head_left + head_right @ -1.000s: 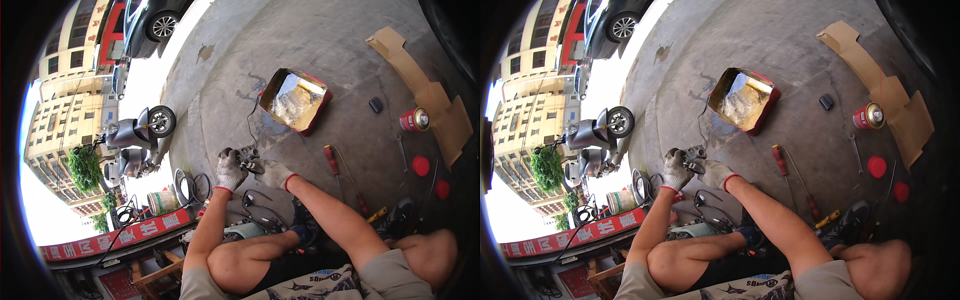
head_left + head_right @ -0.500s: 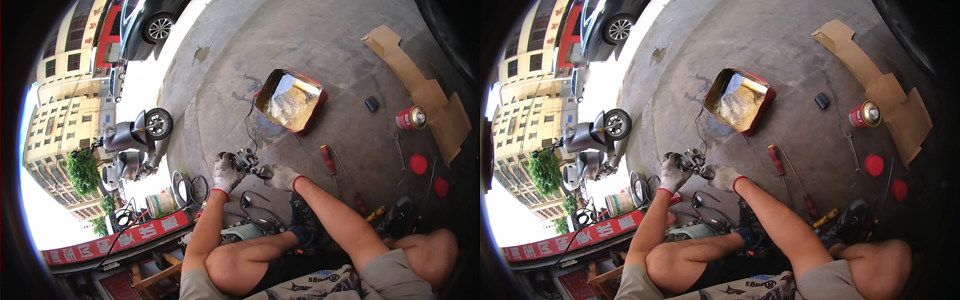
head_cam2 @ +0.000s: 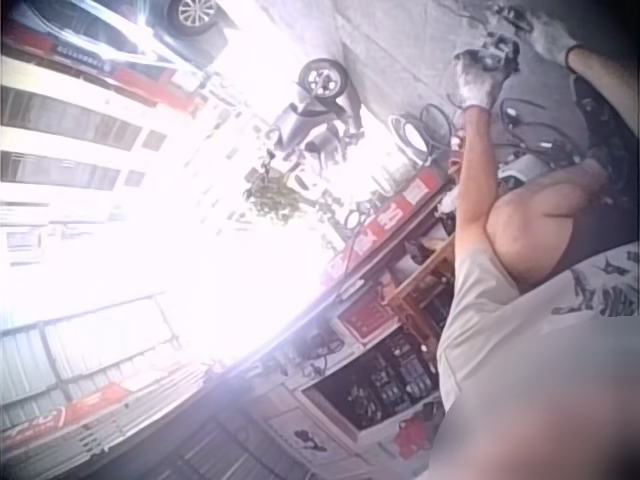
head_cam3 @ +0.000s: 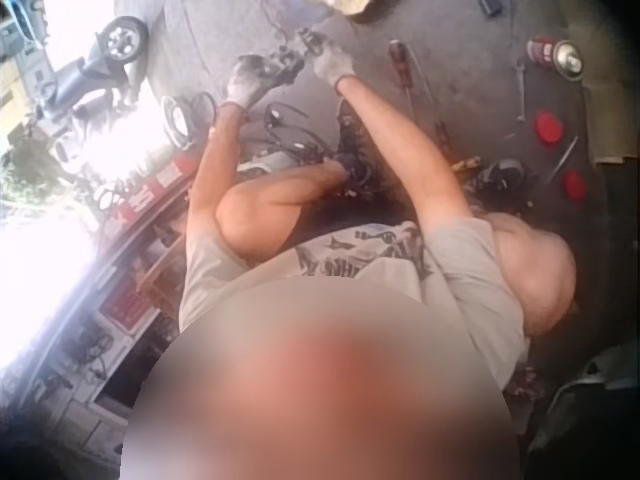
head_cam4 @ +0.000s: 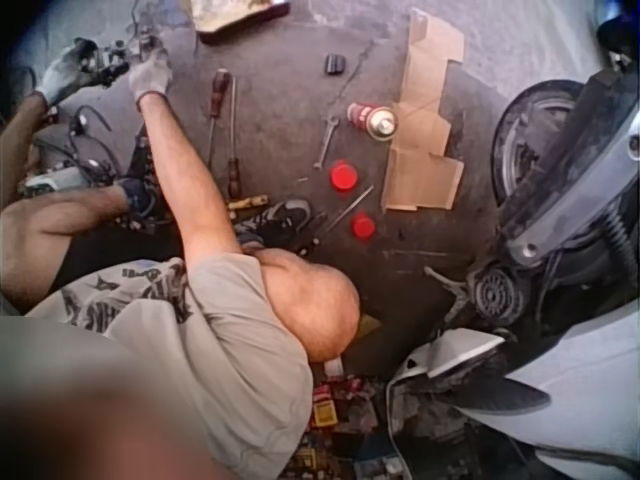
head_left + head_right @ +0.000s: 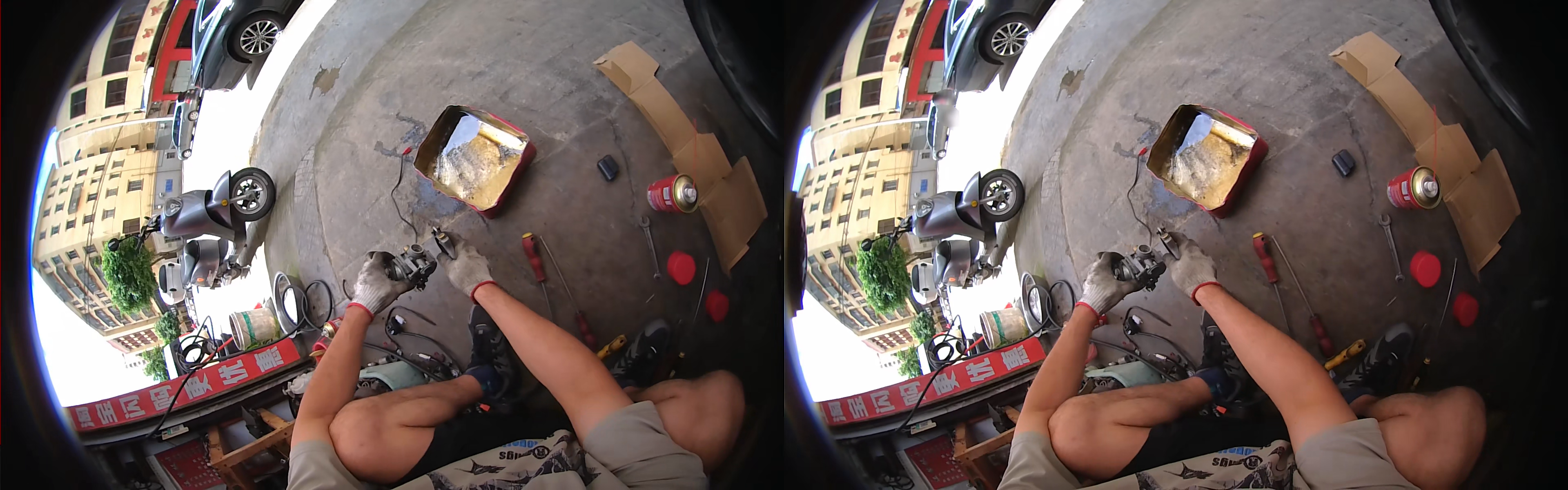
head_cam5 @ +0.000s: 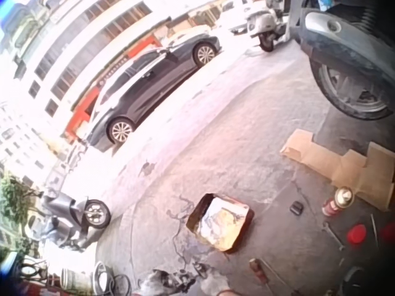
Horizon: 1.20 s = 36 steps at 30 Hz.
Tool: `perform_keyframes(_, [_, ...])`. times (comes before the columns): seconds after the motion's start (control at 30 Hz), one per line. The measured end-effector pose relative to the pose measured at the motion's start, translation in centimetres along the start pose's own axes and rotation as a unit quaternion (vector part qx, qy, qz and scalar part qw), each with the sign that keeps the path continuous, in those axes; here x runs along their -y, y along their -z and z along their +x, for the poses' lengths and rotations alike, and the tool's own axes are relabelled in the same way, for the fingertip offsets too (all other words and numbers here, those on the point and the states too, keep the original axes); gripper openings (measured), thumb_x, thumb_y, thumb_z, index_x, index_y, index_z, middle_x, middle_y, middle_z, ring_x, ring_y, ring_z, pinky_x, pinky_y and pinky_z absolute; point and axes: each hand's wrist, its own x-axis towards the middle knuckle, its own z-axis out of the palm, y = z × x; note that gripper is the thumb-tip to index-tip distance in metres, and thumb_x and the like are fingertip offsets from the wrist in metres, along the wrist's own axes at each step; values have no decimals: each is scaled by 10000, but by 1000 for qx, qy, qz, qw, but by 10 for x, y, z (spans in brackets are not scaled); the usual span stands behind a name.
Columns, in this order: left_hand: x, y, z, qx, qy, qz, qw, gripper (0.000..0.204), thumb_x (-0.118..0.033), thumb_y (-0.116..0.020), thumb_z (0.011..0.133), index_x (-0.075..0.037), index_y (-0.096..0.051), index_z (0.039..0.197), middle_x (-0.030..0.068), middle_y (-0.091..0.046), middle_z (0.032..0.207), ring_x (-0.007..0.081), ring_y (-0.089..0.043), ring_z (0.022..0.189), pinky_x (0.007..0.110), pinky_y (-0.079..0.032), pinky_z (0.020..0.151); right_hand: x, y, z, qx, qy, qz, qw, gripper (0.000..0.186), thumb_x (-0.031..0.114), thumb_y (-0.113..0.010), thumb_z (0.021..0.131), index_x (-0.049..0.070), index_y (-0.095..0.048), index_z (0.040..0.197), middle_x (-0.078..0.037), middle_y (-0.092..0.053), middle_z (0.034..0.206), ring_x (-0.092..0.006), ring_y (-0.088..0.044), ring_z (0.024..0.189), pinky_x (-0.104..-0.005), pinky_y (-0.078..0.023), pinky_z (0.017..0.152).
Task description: Repairing and inspecting a motorcycle carburetor in an outdoor setting.
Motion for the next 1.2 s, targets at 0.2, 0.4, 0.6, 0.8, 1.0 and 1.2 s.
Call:
perform_keyframes(0.2, [-3, -5, 1, -28, -18, 30, 999, 729, -366, -843, 622, -20, -573, 1204, 224, -578, 1197, 382, -607, 1091, 438, -508, 936, -8, -16, 3, -13, 37, 30, 999, 531, 372, -589, 895, 238, -451, 1390, -158, -578, 1288, -363, -553, 1201, -471, -428, 1010])
perform_keyframes(0.4, [9, -15, -3, -19, -102, 121, 987, 599, -216, -782, 621, -24, -588, 1154, 206, -552, 1180, 392, -582, 1092, 446, -500, 922, -6, -14, 6, 1, -4, -58, 998, 539, 405, -586, 903, 251, -439, 1398, -166, -564, 1303, -379, -566, 1180, -484, -441, 995])
perform_keyframes(0.6, [17, -49, -7, -47, -152, 63, 985, 621, -199, -784, 609, -39, -569, 1169, 213, -528, 1234, 401, -549, 1139, 453, -489, 954, -3, -33, 4, 47, 11, -77, 996, 555, 399, -617, 885, 261, -461, 1400, -171, -572, 1300, -380, -561, 1185, -484, -436, 1000])
perform_keyframes(0.8, [24, -65, -12, -70, -133, 4, 989, 604, -176, -777, 631, -44, -560, 1179, 201, -527, 1248, 400, -552, 1133, 451, -493, 951, -7, -48, 5, 39, 55, -138, 988, 489, 315, -629, 890, 239, -499, 1355, -153, -579, 1215, -369, -615, 1089, -471, -498, 916])
perform_keyframes(1.0, [32, -98, -22, -257, -158, -96, 949, 534, -102, -744, 676, -40, -556, 1172, 190, -544, 1220, 384, -593, 1058, 429, -508, 905, 0, -52, 14, 33, 66, -150, 986, 489, 245, -644, 874, 199, -518, 1345, -168, -573, 1209, -373, -591, 1104, -460, -486, 933])
perform_keyframes(1.2, [31, -129, -54, -182, 152, -292, 927, 303, -213, -723, 825, 1, -613, 1009, 173, -658, 892, 280, -648, 790, 377, -512, 746, 5, -55, 15, 48, 83, -165, 982, 505, 212, -645, 876, 176, -507, 1360, -175, -560, 1230, -371, -558, 1151, -457, -464, 963])
